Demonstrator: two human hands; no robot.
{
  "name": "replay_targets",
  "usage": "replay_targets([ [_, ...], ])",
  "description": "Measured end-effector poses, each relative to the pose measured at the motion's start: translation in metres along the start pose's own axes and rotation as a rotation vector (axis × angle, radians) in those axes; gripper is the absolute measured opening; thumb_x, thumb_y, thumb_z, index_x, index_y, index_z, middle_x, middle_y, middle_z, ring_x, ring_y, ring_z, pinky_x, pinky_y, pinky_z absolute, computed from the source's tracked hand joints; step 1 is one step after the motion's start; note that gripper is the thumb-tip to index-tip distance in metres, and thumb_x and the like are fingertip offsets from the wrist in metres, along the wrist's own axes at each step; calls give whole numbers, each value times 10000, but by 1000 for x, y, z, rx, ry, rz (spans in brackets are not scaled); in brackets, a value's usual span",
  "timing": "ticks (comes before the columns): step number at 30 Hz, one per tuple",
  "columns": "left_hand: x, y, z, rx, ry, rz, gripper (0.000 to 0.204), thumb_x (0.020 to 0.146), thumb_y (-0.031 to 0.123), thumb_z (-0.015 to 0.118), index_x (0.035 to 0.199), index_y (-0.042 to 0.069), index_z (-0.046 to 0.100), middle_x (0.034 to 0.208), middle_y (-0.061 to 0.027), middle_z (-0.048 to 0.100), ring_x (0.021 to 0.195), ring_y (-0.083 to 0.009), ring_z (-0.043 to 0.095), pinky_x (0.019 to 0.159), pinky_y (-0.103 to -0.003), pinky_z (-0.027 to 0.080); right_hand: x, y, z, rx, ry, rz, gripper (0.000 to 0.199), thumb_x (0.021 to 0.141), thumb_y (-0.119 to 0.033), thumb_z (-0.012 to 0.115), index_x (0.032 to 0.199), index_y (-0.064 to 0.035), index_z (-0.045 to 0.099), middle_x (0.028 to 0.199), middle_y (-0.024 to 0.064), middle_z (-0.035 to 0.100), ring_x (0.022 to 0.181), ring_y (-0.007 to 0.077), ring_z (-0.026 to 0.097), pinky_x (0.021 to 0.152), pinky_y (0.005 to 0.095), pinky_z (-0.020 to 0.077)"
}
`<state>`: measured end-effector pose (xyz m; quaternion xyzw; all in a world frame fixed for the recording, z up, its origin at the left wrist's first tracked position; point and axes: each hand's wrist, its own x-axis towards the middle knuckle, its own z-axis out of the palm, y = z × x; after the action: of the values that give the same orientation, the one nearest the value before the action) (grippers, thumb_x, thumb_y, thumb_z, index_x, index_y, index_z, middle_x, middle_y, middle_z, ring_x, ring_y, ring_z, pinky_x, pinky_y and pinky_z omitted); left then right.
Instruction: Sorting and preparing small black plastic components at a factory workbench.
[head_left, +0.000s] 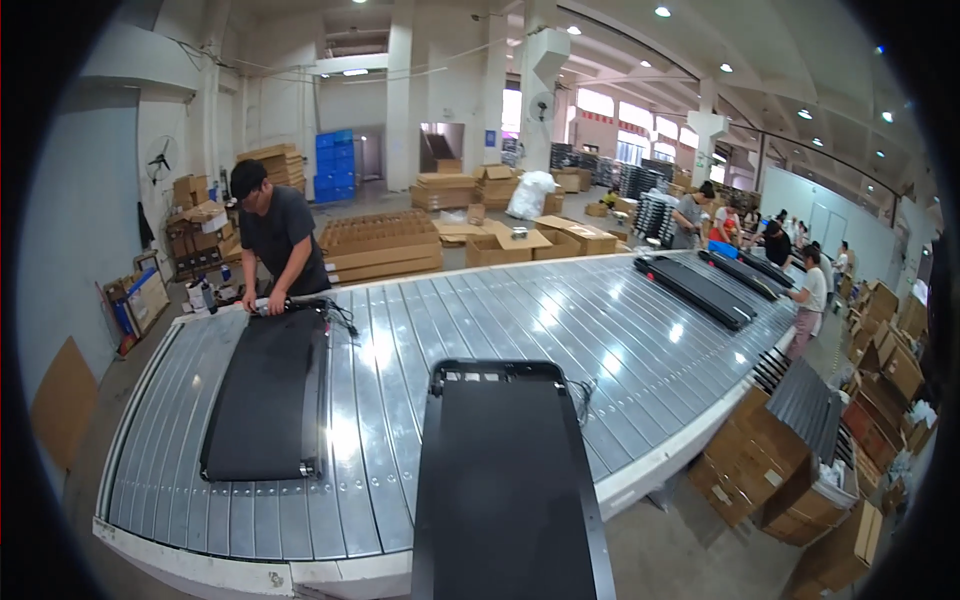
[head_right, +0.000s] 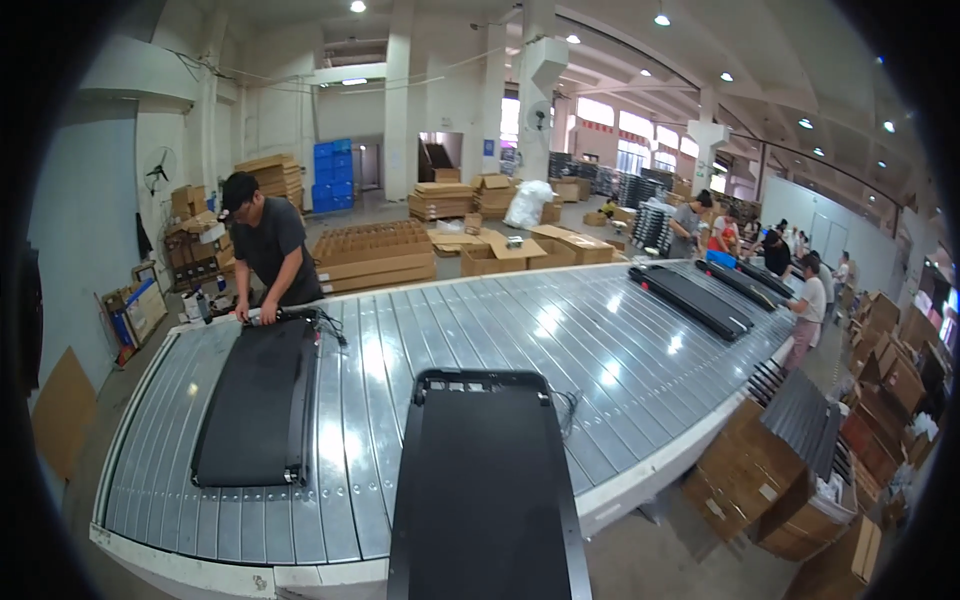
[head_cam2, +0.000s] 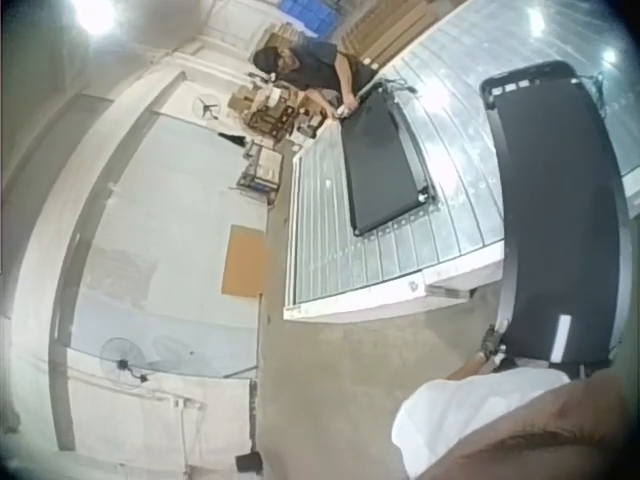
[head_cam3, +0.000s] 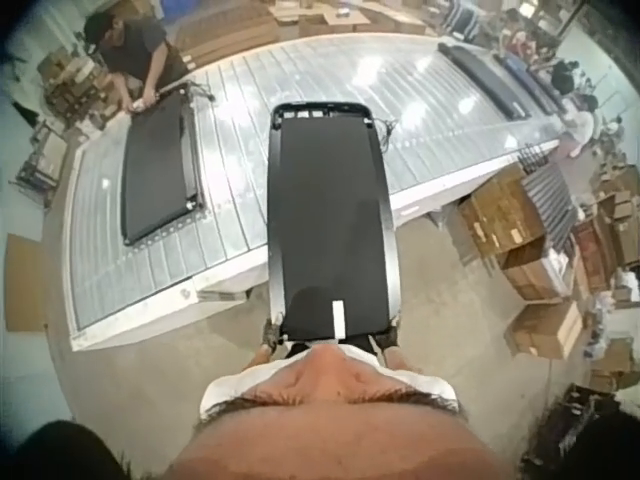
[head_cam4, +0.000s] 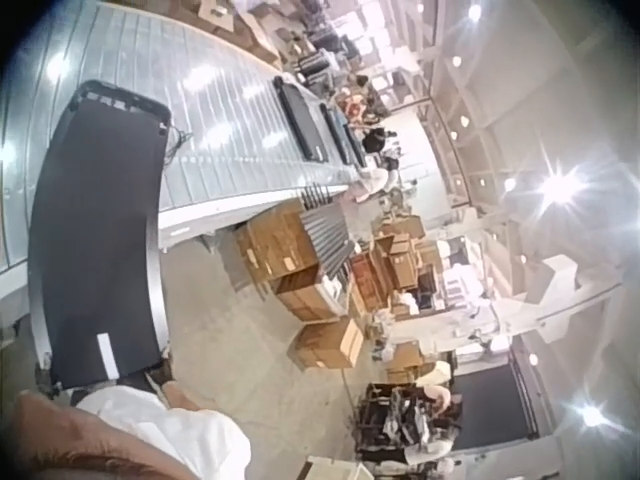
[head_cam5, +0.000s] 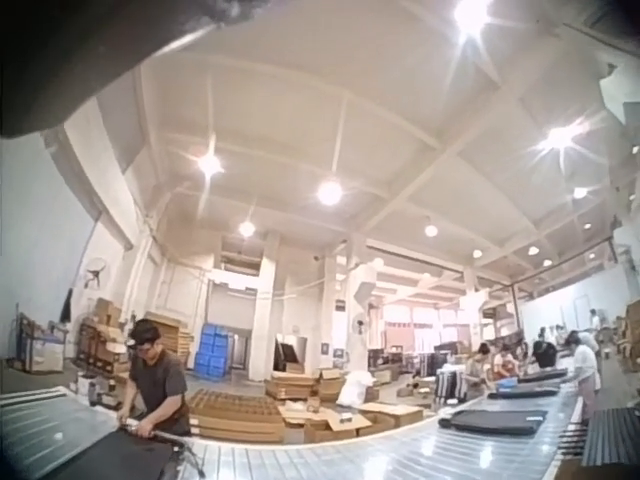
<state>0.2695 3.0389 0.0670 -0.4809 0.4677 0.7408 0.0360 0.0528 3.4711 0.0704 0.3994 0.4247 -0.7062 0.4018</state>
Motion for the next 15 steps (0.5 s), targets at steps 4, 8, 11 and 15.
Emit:
replay_targets([
  [4,-1,49,67,53,180,37,595,863,616,558,1211,134,564,924,-93,658,649,-217,596,513,-327,453,36,-58,29,153,-234,-180,673,929,-607,429,1351,-85,475,1357,108,508,1237,317,471,1032,540,392],
  [8,0,85,131,107,343,-3,590,856,622,567,1140,106,596,847,-82,649,605,-209,582,465,-328,429,62,-144,68,153,-348,-343,716,943,-617,378,1415,-81,420,1425,115,465,1311,303,422,1082,496,358],
  [11,-1,208,196,-138,263,150,526,848,629,577,904,108,626,647,-30,569,460,-201,524,365,-339,364,77,-242,156,36,-327,-440,740,954,-610,350,1488,-103,278,1518,108,321,1359,331,350,1083,493,361],
  [15,127,330,209,318,248,309,855,824,710,512,1247,-30,570,1264,-240,580,1208,-341,535,1000,-389,415,135,-365,303,-62,-711,-686,648,926,-600,384,1376,-139,461,1368,72,516,1211,277,512,975,479,454],
])
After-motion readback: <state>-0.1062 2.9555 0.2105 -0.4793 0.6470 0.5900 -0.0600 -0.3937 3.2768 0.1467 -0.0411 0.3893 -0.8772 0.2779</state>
